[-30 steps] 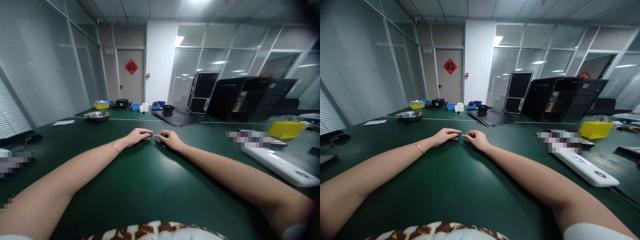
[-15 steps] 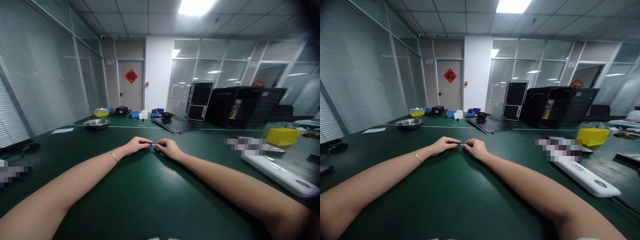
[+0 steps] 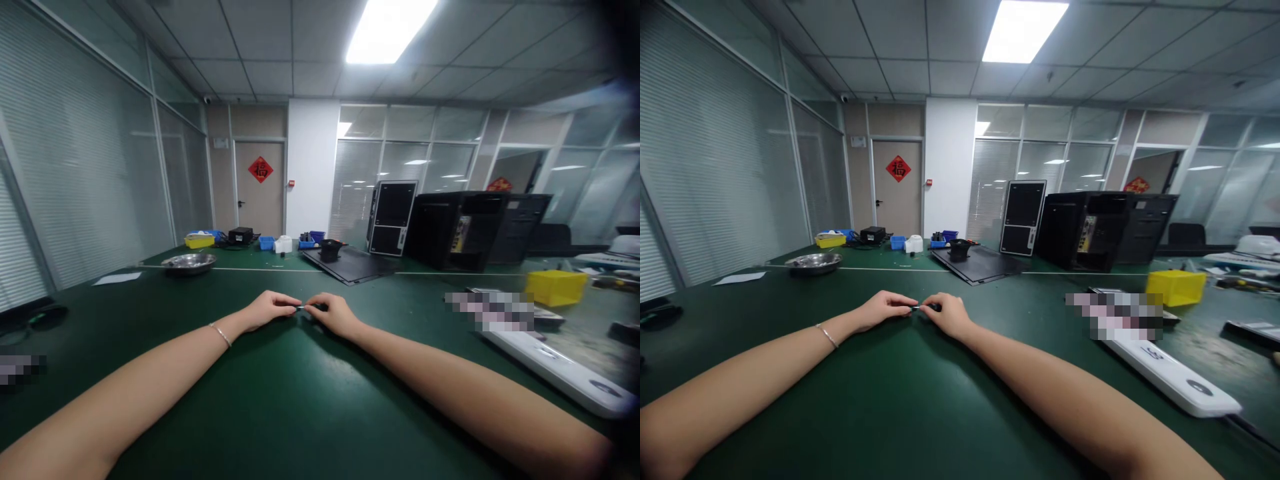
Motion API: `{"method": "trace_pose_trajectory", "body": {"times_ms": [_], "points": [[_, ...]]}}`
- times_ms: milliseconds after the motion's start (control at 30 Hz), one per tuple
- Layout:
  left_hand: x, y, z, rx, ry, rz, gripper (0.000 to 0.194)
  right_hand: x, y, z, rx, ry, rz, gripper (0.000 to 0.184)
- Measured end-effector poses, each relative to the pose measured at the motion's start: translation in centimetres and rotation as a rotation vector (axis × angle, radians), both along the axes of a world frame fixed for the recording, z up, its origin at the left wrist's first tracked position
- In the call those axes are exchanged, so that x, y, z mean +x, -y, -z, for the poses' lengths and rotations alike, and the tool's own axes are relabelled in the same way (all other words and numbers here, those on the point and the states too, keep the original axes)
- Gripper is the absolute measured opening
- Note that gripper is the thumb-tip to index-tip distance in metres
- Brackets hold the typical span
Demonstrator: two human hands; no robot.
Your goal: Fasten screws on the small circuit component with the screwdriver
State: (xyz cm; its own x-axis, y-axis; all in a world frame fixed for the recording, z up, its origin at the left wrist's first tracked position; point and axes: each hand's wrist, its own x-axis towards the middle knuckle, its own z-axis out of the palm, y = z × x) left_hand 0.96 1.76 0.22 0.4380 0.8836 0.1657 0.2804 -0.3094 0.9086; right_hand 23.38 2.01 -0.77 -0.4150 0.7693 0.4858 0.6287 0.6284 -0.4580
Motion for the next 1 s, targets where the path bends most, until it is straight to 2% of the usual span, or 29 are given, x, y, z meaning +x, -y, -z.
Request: {"method": "trace_pose_trajectory", "body": {"times_ms": [300,533,1000], "points": [[-0.3,-0.15,-0.14,-0.067,0.069,0.037,0.043,-0.08,-0.15,-0.01,-0.061,-0.089,-0.097,0.025],[0.02,-0.07,0.02,-0.046,0.059,-0.033,0.045,-0.17,0.17,-0.07,0.009,-0.002,-0.012,0.022],[-0.78,-0.25,-0.33,-0.079,0.009,0.078,0.043,0.07,0.16,-0.27,-0.055,-0.043,-0.111,0.022]]}}
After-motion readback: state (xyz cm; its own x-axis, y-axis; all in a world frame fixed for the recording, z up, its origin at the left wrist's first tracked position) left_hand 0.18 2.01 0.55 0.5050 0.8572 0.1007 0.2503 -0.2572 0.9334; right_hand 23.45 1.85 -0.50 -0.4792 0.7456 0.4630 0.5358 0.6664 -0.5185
